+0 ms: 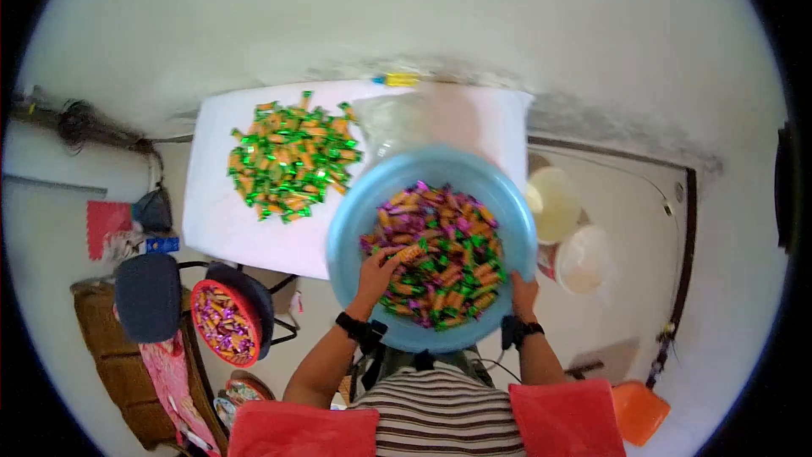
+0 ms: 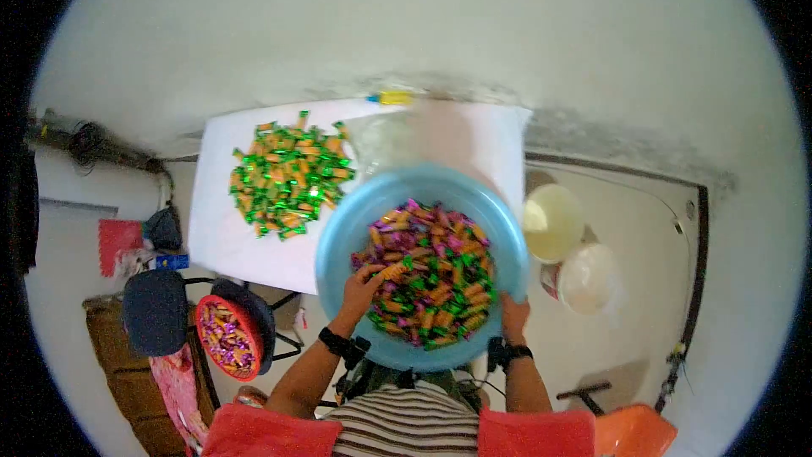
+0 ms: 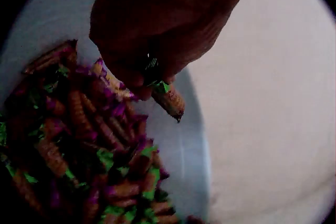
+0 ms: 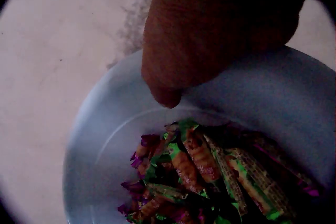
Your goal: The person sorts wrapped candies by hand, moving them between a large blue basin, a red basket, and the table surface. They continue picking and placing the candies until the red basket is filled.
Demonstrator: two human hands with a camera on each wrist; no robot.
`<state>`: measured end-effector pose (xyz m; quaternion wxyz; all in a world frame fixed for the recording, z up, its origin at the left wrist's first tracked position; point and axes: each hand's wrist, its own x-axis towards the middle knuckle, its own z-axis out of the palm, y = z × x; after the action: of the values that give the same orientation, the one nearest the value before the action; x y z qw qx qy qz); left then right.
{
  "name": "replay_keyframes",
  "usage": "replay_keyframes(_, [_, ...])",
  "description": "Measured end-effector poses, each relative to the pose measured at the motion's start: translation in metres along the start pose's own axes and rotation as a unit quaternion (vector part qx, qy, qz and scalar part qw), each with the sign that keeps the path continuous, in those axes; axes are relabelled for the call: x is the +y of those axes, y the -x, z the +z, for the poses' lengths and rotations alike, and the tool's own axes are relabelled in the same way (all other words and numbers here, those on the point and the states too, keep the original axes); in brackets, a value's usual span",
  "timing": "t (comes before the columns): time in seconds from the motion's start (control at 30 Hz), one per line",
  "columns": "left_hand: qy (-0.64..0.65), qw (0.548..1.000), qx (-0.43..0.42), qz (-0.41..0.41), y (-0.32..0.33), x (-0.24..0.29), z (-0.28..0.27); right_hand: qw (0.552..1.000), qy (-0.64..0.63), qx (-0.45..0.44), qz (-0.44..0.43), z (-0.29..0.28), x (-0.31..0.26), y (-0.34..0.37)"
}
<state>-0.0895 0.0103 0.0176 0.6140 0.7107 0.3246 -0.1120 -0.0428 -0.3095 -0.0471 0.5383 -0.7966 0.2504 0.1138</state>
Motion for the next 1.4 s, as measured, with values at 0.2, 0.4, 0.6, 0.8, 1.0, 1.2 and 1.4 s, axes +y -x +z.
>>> replay_keyframes(0.2, [0.354, 0.911, 0.208, 0.016, -0.032, -0.028, -0.108, 0.999, 0.022, -0.014, -0.038, -0.003, 0.053, -0.024])
replay_keyframes(0.4, [0.467, 0.841, 0.269, -0.045, -0.125, -0.114, -0.195, 1.000, 0.026, 0.007, 0.016, 0.001, 0.012, -0.008])
replay_keyframes(0.6, [0.509, 0.785, 0.340, -0.102, -0.145, -0.129, -0.222, 1.000, 0.008, 0.019, 0.002, 0.001, 0.016, -0.007])
replay_keyframes(0.8, [0.260, 0.902, 0.345, 0.005, -0.075, -0.058, -0.155, 0.995, 0.091, 0.038, 0.012, 0.004, -0.005, 0.000])
replay_keyframes(1.0, [-0.062, 0.959, 0.133, 0.242, -0.021, -0.004, -0.043, 1.000, 0.003, 0.005, 0.000, 0.001, -0.002, 0.001])
replay_keyframes(1.2, [-0.244, 0.925, -0.028, 0.289, -0.038, -0.011, 0.074, 1.000, -0.012, -0.017, 0.015, 0.000, 0.008, -0.004])
replay_keyframes(1.4, [-0.359, 0.905, -0.089, 0.209, -0.053, -0.020, 0.123, 0.999, 0.030, -0.003, 0.023, -0.001, 0.015, -0.007])
